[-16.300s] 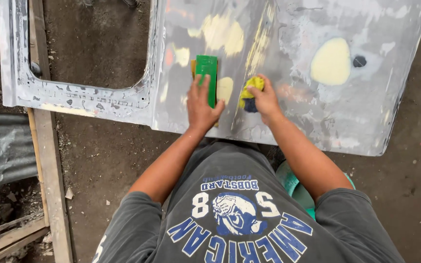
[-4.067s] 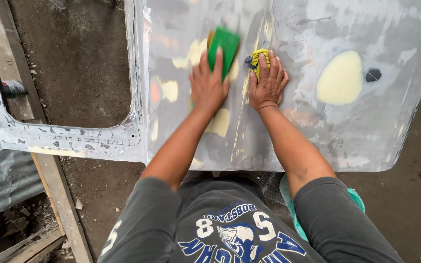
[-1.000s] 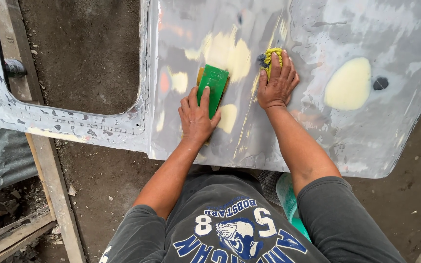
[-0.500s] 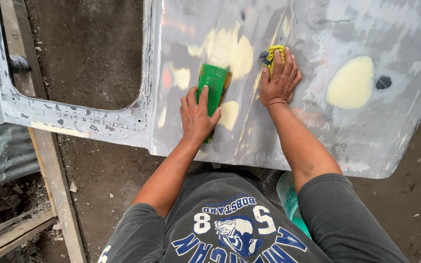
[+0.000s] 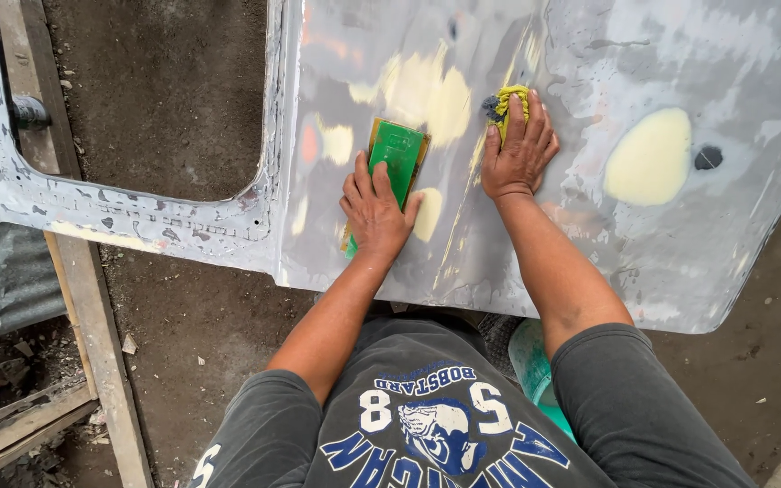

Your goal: The recorder is wet-sanding a vehicle panel using a sanding block and a sponge.

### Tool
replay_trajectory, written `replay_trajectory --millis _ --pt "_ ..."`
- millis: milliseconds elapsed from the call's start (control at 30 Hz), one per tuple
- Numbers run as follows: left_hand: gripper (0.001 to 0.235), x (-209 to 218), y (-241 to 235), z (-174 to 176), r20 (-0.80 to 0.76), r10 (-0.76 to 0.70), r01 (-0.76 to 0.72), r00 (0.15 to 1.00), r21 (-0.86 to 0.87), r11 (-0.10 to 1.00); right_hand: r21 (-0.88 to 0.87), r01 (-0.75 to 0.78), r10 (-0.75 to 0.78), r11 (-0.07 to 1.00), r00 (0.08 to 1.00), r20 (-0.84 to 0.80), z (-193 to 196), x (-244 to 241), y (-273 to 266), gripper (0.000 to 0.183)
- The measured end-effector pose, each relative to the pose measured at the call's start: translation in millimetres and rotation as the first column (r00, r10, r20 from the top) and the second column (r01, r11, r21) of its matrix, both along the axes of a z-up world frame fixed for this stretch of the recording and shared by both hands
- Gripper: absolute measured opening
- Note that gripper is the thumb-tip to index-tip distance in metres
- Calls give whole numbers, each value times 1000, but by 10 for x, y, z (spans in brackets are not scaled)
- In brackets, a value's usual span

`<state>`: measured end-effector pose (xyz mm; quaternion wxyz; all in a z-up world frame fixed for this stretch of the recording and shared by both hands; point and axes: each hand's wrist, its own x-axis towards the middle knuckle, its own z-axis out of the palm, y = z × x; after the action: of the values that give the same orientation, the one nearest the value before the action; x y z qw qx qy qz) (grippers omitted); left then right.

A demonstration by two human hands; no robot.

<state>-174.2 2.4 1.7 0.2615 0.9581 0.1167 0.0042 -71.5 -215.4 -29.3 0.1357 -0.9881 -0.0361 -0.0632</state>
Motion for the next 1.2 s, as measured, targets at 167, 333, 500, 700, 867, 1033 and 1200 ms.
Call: replay_trajectory --millis 167,333,500,700,867,1033,1200 --pt "69 -24 -36 -13 -24 -11 13 1000 55 998 -4 9 -9 1000 1000 -4 -4 2 3 55" --pt "67 147 46 57 -10 -71 71 997 73 995 -12 15 -15 1000 1000 -7 -5 9 -1 55" --pt "74 1168 96 -74 113 -145 132 983 117 984 5 17 -17 1000 1000 -15 -17 8 -5 55" --pt "77 1731 141 -161 160 -207 186 965 139 973 -16 5 -6 1000 1000 -18 -26 9 -9 56" --pt "78 244 126 84 21 -292 289 956 103 952 5 17 -16 1000 999 -42 -8 7 1 56" --pt "77 168 126 17 -7 -342 341 940 103 934 10 13 -13 1000 1000 -22 -19 8 -4 56" --pt "74 1507 83 -24 162 -284 264 945 134 955 1 10 -10 1000 1000 -23 11 -3 -9 57"
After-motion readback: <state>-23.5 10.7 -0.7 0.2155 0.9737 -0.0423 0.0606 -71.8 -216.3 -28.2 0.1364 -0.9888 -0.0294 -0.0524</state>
